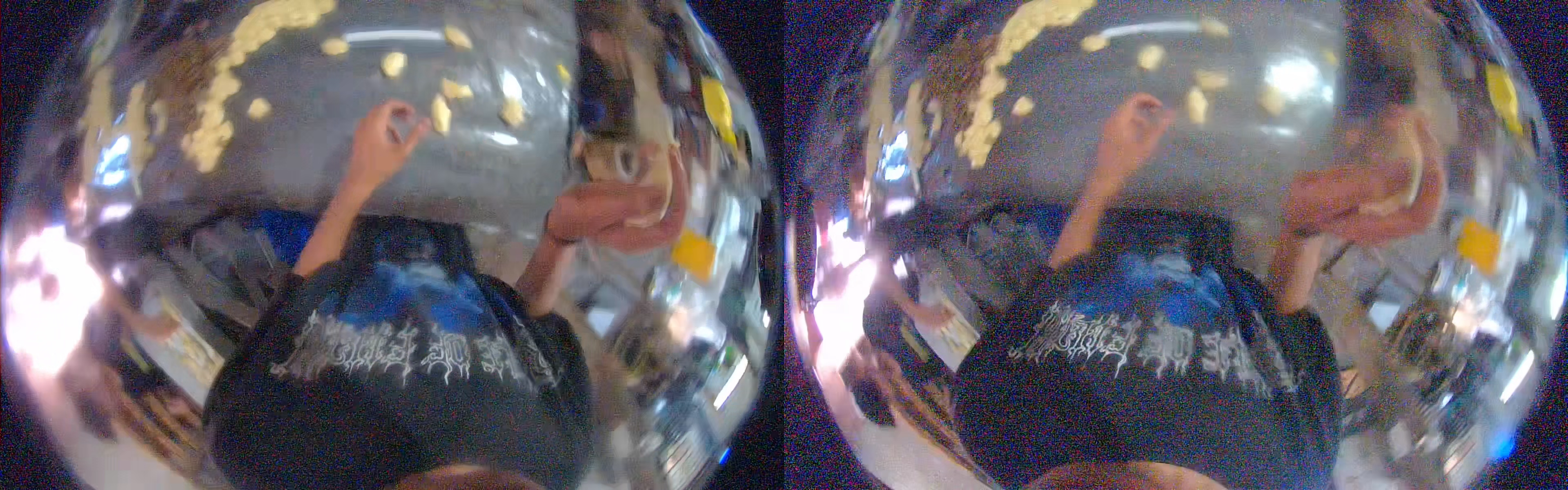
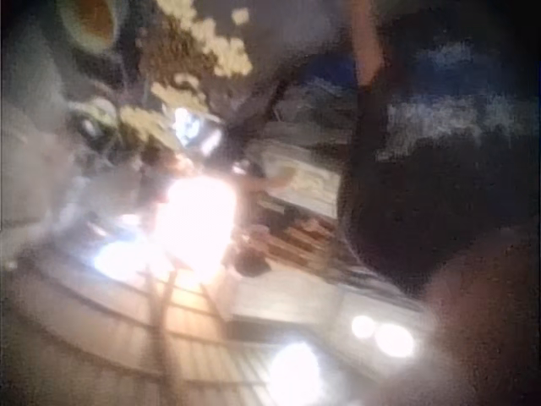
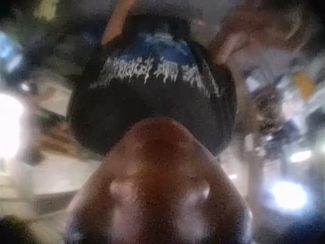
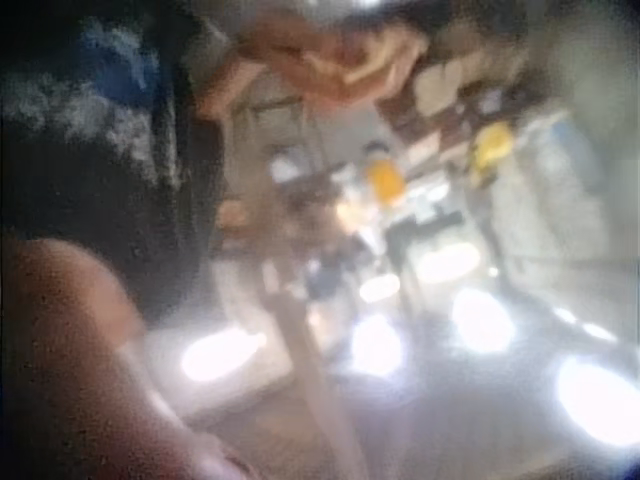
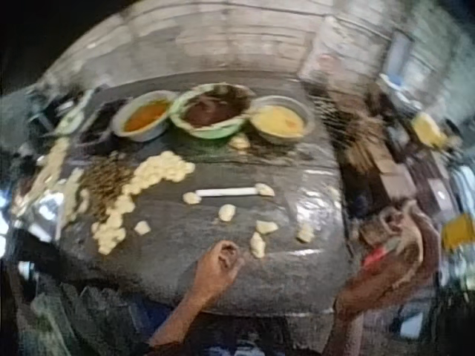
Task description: The person fills small pieces of dough with a dark filling using a plastic pipe, then rolls the filled dough into shapes by hand on a bakery work surface.
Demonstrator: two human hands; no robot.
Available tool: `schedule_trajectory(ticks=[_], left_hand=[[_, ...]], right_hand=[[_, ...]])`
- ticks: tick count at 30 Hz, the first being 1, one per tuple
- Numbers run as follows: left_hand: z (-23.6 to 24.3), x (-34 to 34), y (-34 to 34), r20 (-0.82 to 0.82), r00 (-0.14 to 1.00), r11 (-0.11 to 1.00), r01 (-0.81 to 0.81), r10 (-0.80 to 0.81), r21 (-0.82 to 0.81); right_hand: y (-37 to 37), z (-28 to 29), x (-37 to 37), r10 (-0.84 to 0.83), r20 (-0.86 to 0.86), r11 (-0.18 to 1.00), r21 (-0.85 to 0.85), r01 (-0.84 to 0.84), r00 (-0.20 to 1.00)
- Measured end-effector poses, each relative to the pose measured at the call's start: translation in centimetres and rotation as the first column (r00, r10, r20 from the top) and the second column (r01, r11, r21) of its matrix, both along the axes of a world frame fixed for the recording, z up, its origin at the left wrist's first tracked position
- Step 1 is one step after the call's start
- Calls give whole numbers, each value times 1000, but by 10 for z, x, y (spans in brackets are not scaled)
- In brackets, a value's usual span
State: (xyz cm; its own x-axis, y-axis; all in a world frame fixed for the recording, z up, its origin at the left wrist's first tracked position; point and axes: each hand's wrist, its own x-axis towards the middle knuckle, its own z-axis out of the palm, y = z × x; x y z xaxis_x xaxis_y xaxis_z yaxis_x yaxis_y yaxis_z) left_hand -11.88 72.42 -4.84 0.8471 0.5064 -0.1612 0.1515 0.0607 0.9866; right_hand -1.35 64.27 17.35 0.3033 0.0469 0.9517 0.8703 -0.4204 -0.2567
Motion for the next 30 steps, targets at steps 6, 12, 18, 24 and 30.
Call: schedule_trajectory(ticks=[6,12,18,24,30], left_hand=[[-80,-159,364,-220,897,891,-295,382,346],[-193,-367,412,-299,703,749,-504,645,430],[87,-253,372,-107,758,556,-367,644,745],[277,-92,-220,-512,701,643,100,496,759],[353,-18,-334,-603,755,708,277,258,650]], right_hand=[[177,-186,-41,-342,-659,746,-624,-233,670],[330,-312,-223,27,-370,785,-568,-249,929],[332,-113,-175,339,-768,411,-398,-820,543],[-193,61,-39,499,-731,-26,-549,-835,465],[-321,120,50,419,-776,-62,-542,-838,471]])
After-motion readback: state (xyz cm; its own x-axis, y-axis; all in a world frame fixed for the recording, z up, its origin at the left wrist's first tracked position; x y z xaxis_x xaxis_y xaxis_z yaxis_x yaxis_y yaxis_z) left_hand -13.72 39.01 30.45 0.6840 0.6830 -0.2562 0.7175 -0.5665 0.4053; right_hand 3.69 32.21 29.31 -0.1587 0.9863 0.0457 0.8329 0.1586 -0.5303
